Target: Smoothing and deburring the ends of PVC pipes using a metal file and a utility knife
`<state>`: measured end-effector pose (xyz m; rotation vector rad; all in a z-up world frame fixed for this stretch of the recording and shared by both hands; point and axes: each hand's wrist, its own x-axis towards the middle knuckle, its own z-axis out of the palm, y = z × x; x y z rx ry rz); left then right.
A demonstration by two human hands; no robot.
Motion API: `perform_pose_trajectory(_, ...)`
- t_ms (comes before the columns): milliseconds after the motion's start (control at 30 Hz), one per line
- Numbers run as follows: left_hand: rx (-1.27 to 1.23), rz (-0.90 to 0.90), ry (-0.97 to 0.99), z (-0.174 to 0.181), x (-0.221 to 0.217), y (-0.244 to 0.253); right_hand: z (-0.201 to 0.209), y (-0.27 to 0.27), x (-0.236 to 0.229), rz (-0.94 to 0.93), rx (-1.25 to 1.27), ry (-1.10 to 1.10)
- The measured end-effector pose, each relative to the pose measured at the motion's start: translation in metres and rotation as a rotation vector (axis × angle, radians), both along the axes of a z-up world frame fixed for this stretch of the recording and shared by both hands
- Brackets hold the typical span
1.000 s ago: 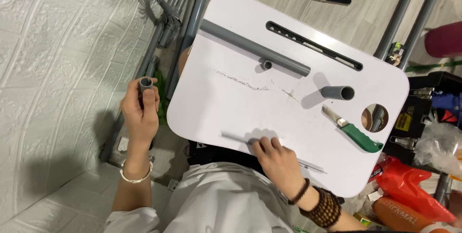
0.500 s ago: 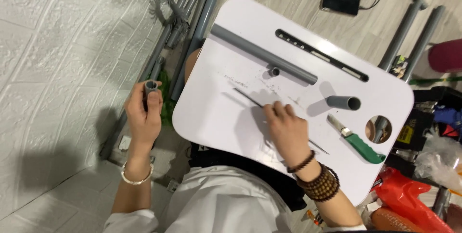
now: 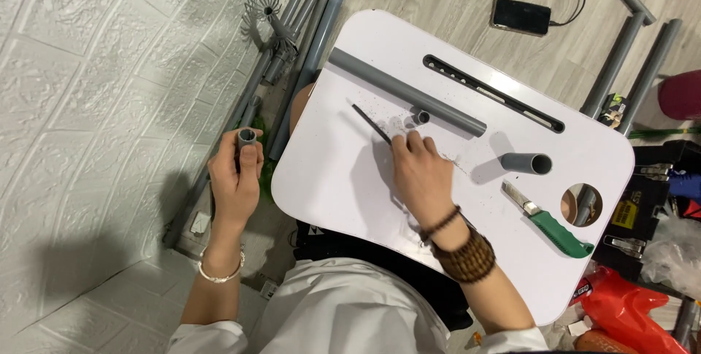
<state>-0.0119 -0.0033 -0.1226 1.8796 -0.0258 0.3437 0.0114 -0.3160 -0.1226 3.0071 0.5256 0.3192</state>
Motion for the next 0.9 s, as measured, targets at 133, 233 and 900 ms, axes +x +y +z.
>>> perform_pose_trajectory(133,-0.043,-0.047,-0.004,0.013,0.008,-0.018,0.049,-0.045,-0.038,-0.037,0.169,0.034)
perform_pose_trajectory(233,-0.119,-0.153,0.003,0.032,0.019,-0.039,0.102,-0.085,-0.066,-0.162,0.602,0.130)
perform_pose_trajectory(900,-0.233,-0.950,-0.289,0.196,0.096,-0.224,0.193,-0.119,-0.066,-0.035,1.405,-0.080)
